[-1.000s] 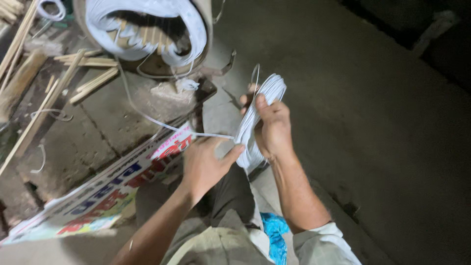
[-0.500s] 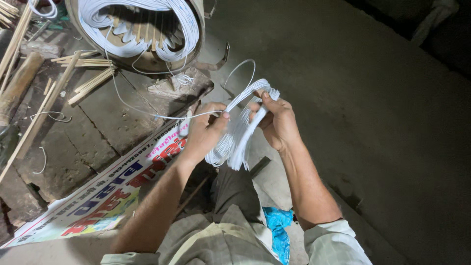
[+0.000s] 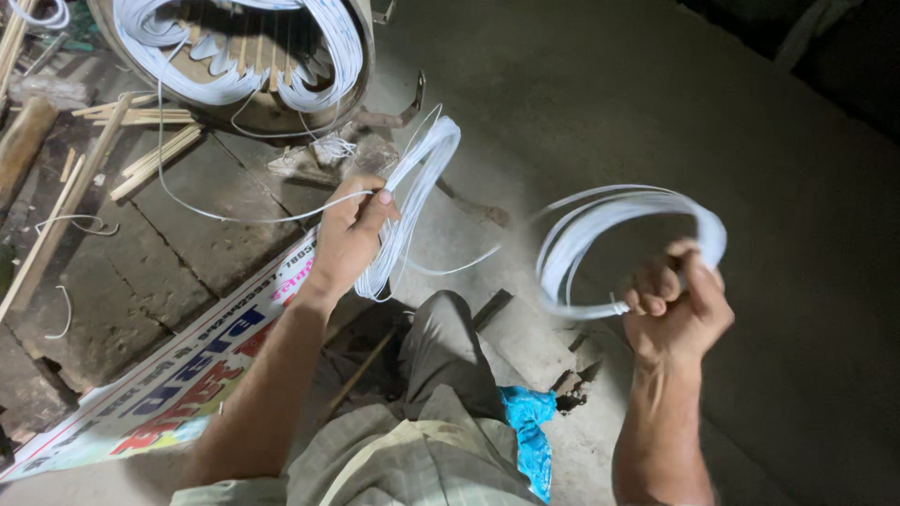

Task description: The person winds white wire around a cylindrical form using a wooden stick to guide and separate the strands. They repeatedly insert the stick, pull the wire through, and adjust the coil to keep it neat. The person also removes a completed coil from the form and handles it with both hands.

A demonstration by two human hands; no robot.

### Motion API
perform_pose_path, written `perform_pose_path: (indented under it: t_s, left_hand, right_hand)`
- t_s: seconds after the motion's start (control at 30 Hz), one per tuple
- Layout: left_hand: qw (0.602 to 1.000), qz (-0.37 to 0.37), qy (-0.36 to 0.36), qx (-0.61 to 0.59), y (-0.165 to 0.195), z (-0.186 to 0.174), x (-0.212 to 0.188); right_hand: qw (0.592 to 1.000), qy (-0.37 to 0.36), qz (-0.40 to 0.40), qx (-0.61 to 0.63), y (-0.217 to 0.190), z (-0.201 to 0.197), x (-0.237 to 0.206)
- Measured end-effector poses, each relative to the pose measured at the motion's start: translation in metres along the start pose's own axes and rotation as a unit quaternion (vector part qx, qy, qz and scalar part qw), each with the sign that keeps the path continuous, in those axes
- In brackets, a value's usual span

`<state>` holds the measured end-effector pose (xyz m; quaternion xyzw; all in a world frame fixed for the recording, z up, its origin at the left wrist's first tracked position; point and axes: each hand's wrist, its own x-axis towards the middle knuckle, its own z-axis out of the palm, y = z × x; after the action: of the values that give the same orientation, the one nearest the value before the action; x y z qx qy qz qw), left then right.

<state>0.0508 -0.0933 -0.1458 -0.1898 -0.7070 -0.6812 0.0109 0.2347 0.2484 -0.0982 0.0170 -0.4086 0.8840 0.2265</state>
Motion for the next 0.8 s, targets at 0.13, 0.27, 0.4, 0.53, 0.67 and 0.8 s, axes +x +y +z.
perform_pose_path:
  t_s: [0.13, 0.27, 0.4, 0.53, 0.67, 0.8]
  left_hand:
    - [0.996, 0.067, -0.018, -0.056, -0.002, 0.004, 0.007]
    - [0.99, 0.035, -0.037, -0.131, 0.002, 0.005, 0.011]
    - [0.98, 0.029, -0.06, -0.187, 0.008, 0.004, 0.011]
    - [0.962, -0.073, -0.051, -0.258, 0.01, 0.007, 0.011]
    - [0.938, -0.088, -0.064, -0.33, 0.01, 0.014, 0.014]
    - [0.963, -0.035, -0.039, -0.263, 0.014, 0.022, 0.015]
  right_hand:
    - [0.994, 0.049, -0.062, -0.073, 0.011, 0.009, -0.017]
    - [0.985, 0.105, 0.017, -0.135, 0.029, 0.011, -0.014]
    - [0.992, 0.095, 0.049, -0.062, 0.036, 0.002, -0.016]
    - [0.989, 0.04, 0.072, 0.119, 0.033, -0.01, -0.023]
    - [0.96, -0.115, 0.1, 0.236, 0.035, -0.009, -0.025]
    - [0.922, -0.248, 0.145, 0.26, 0.042, 0.012, -0.028]
